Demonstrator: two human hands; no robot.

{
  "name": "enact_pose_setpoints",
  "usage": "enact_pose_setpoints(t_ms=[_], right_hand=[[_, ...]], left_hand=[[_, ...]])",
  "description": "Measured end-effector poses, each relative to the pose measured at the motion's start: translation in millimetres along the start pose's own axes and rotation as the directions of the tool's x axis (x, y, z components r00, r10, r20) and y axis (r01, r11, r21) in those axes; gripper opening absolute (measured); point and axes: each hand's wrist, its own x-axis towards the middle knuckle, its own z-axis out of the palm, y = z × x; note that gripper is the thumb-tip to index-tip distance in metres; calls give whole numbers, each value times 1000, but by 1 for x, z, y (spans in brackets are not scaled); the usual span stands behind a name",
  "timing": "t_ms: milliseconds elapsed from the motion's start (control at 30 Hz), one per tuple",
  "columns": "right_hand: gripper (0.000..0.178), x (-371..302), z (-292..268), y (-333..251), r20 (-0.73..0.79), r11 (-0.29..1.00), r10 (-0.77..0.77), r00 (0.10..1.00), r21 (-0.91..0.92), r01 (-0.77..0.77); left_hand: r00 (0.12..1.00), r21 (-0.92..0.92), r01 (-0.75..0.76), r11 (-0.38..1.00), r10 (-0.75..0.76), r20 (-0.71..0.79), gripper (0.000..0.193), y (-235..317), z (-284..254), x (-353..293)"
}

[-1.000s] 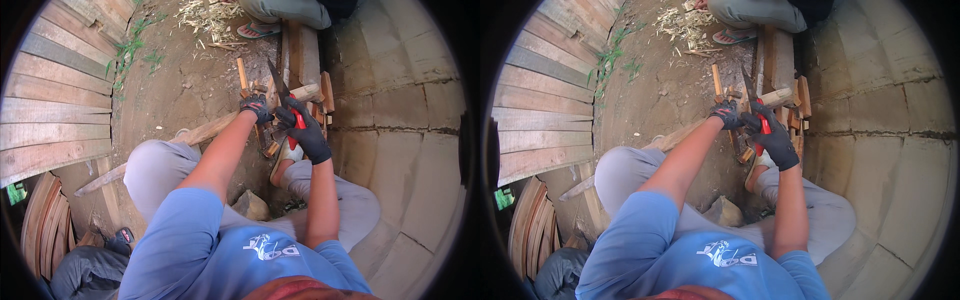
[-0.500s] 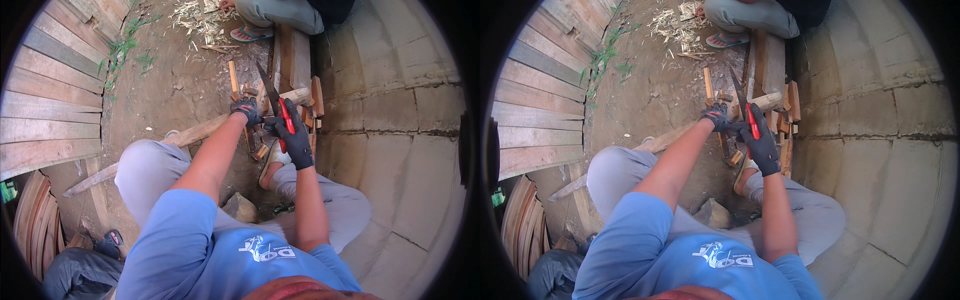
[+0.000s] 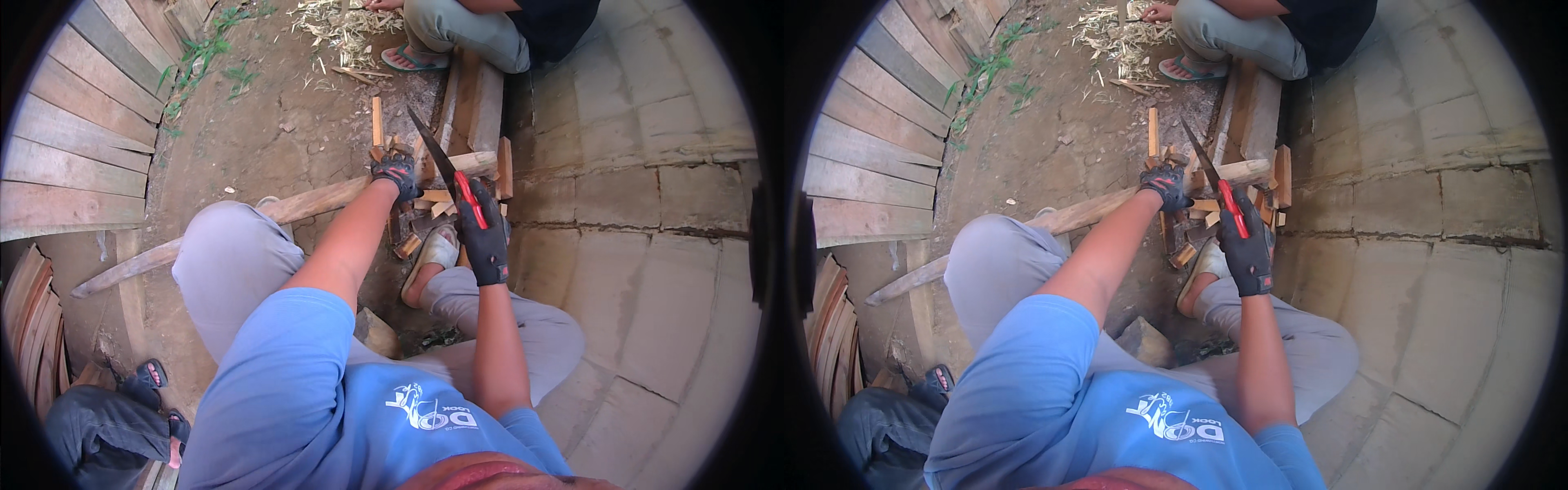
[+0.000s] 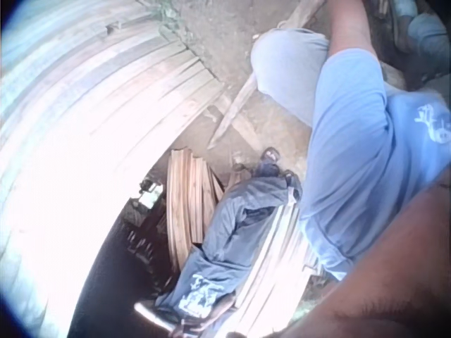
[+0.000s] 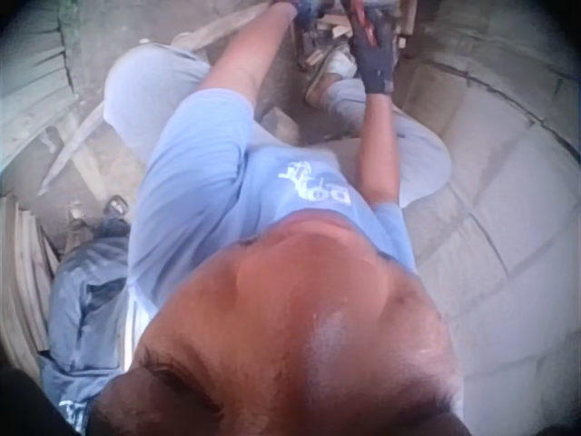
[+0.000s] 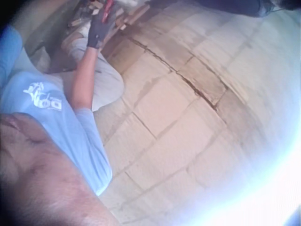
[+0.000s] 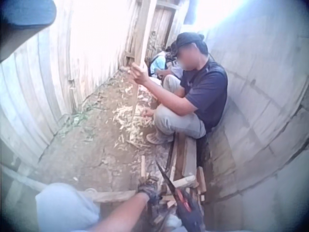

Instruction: The person sits on the ground and uses a red-handled machete to split a small piece of wood held between their legs. They repeatedly strike the wood to break it into smaller pieces, which accumulate on the ground. Another person is visible in the background working with larger planks.

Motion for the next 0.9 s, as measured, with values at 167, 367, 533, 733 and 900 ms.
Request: enact_pose_setpoints(t_ms=[167, 367, 533, 733, 900], right_hand=[[54, -36, -22, -29, 51, 959, -63, 997, -275, 75], [52, -90, -43, -48, 47, 973, 30, 998, -231, -18], [50, -103, -48, -53, 25, 984, 80, 996, -163, -75], [45, -86, -41, -72, -13, 978, -27, 1000, -207, 24], [43, -72, -50, -83, -15, 965, -39, 999, -261, 34]], left_hand=[[1000, 4, 20, 1000, -20, 14, 98, 1, 2, 2], [999, -32, 26, 999, -26, -24, 101, 0, 8, 3], [999, -34, 26, 999, -25, 26, 105, 1, 6, 3], [1000, -33, 7, 999, -7, -7, 102, -3, 12, 5], [999, -41, -16, 999, 18, 29, 104, -3, 10, 7]])
